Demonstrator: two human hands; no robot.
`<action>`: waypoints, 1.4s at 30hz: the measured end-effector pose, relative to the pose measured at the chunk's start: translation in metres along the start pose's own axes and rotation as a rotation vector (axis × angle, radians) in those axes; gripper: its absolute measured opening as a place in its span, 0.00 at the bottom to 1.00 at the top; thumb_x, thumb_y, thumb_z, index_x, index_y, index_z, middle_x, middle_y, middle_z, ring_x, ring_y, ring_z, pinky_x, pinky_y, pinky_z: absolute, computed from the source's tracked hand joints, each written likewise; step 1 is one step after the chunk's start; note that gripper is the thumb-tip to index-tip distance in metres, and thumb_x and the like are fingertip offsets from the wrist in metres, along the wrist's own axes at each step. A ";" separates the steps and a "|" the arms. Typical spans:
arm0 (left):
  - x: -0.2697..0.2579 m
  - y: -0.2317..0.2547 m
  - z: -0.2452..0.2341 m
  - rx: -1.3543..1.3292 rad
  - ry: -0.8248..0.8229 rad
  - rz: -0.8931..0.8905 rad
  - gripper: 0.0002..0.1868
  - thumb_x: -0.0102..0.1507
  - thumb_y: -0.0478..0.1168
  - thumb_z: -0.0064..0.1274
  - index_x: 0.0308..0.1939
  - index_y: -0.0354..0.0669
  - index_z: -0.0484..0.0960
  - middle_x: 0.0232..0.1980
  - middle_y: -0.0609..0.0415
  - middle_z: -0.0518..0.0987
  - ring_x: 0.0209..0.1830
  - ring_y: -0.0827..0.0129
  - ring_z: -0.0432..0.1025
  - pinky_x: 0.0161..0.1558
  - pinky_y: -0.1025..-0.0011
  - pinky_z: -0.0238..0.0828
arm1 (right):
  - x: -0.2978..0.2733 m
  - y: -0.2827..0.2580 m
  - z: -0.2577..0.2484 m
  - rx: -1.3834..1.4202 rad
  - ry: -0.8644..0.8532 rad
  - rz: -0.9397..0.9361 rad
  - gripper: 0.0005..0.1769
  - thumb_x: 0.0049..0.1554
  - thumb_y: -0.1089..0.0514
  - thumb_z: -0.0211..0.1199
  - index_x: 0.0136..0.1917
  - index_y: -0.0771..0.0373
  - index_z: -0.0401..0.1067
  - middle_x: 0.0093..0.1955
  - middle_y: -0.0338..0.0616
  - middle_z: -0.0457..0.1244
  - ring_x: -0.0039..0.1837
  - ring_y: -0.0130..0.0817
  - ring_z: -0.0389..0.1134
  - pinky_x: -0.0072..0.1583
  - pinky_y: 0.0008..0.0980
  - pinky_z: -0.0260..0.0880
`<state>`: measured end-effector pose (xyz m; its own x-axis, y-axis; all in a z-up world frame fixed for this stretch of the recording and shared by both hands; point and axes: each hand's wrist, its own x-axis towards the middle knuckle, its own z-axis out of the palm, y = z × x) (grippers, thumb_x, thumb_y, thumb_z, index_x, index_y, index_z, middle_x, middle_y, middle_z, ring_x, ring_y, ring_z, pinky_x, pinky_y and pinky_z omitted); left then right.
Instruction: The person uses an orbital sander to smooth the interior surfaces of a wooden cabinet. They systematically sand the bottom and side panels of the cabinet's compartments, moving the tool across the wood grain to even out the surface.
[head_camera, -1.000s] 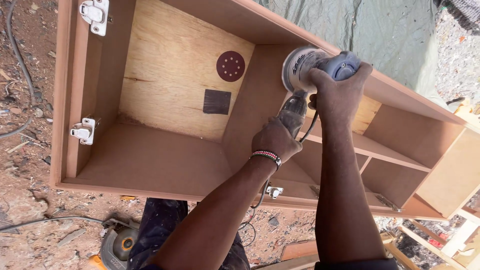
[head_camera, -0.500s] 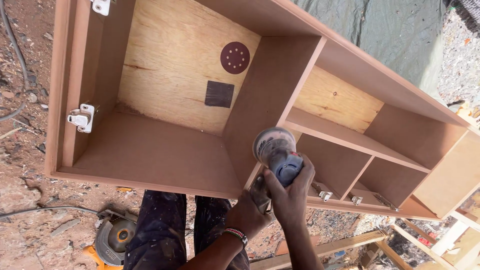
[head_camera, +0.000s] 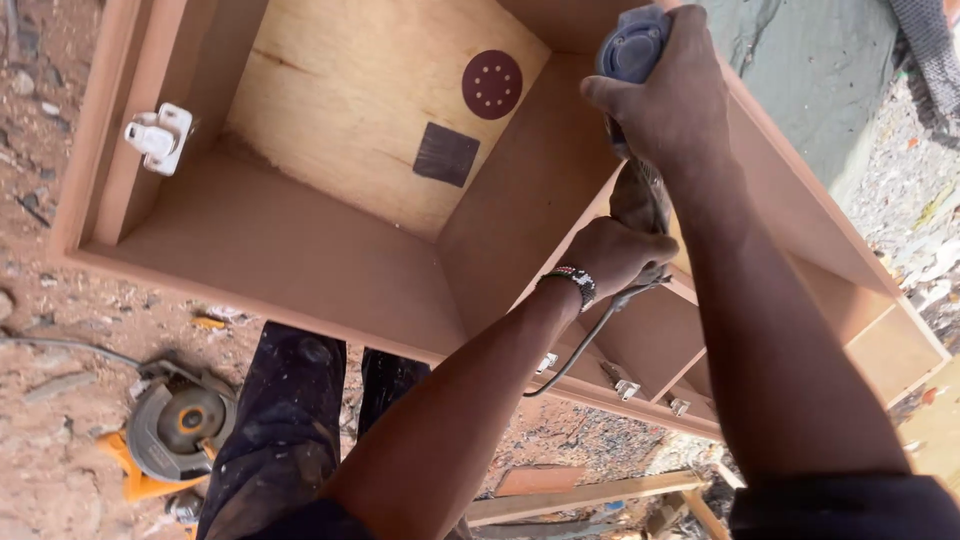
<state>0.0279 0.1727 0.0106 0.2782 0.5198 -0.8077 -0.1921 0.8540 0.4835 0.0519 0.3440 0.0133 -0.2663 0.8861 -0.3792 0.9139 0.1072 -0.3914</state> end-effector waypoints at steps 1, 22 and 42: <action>-0.015 -0.005 -0.003 -0.017 0.009 -0.004 0.29 0.49 0.59 0.66 0.44 0.42 0.97 0.49 0.43 0.96 0.65 0.41 0.90 0.66 0.50 0.85 | -0.003 -0.007 0.011 -0.005 -0.016 -0.010 0.48 0.58 0.43 0.97 0.75 0.51 0.64 0.64 0.49 0.71 0.67 0.58 0.79 0.64 0.65 0.79; -0.182 -0.160 0.046 -0.046 -0.002 0.001 0.19 0.68 0.39 0.58 0.22 0.52 0.71 0.21 0.62 0.71 0.25 0.70 0.67 0.39 0.63 0.61 | -0.245 -0.105 0.103 -0.285 -0.831 0.241 0.51 0.53 0.28 0.79 0.80 0.45 0.60 0.79 0.45 0.63 0.75 0.67 0.76 0.75 0.74 0.80; -0.081 -0.033 -0.018 -0.114 0.422 0.084 0.53 0.59 0.57 0.61 0.87 0.46 0.66 0.75 0.38 0.75 0.78 0.34 0.76 0.70 0.33 0.84 | 0.019 -0.042 0.136 -0.602 -0.529 0.267 0.47 0.54 0.35 0.84 0.81 0.49 0.73 0.69 0.62 0.75 0.72 0.67 0.77 0.70 0.61 0.79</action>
<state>-0.0055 0.1018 0.0544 -0.1471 0.5131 -0.8457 -0.3071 0.7890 0.5321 -0.0334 0.2951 -0.0918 0.0104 0.6042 -0.7968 0.9339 0.2789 0.2237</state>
